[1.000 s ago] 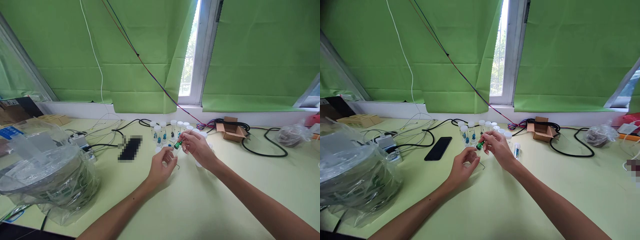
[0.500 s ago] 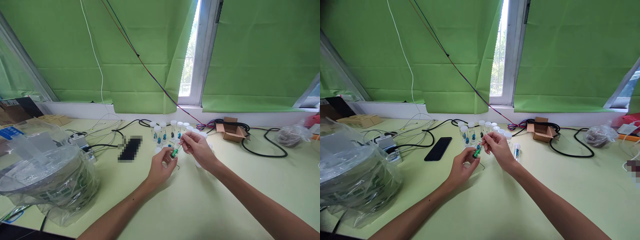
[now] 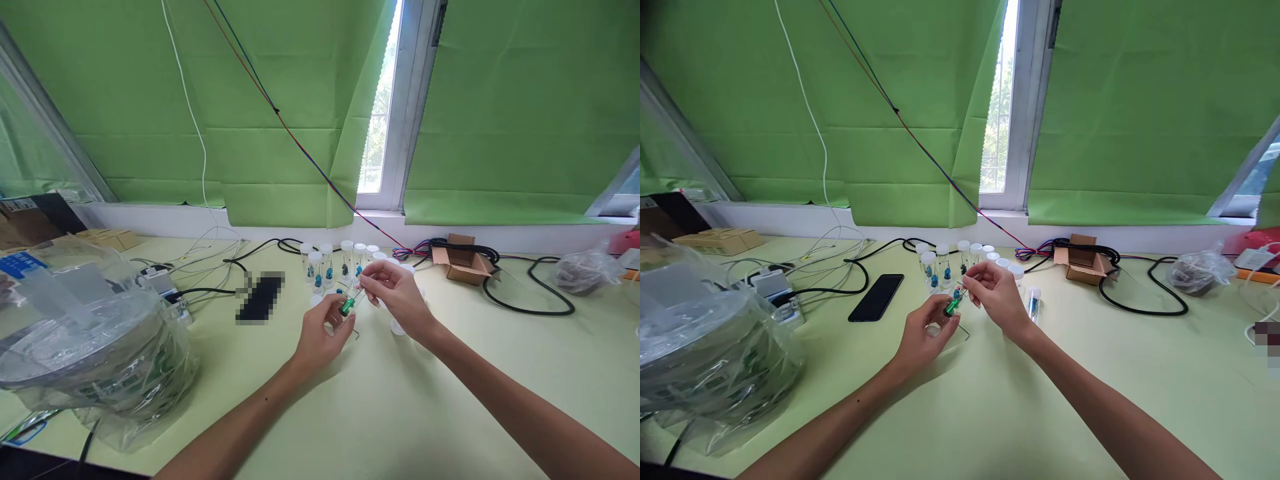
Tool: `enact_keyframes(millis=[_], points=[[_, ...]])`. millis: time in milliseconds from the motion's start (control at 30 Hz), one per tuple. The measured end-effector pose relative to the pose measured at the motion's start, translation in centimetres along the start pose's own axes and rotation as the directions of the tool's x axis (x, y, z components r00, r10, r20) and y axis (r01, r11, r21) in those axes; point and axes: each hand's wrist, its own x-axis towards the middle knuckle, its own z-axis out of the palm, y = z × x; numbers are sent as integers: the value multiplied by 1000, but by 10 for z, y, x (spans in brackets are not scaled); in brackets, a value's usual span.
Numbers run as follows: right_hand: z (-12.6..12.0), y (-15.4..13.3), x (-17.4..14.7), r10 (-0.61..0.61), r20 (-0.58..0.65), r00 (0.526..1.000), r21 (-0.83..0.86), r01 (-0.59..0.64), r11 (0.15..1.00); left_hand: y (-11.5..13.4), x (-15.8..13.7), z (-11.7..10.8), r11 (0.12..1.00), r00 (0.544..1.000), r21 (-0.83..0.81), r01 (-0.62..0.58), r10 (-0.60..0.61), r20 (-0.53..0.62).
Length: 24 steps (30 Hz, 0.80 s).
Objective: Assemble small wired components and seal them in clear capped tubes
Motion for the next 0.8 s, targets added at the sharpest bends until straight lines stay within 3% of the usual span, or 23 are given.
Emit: enact_keyframes(millis=[267,800], points=[[-1,3,1,-76,14,997,-68,77,995,-2,0,0,1000,1000,11,-19,19,-11],[-4,9,2,-96,41,995,-141,101,985,0,0,0,999,999,37,-27,28,-23]])
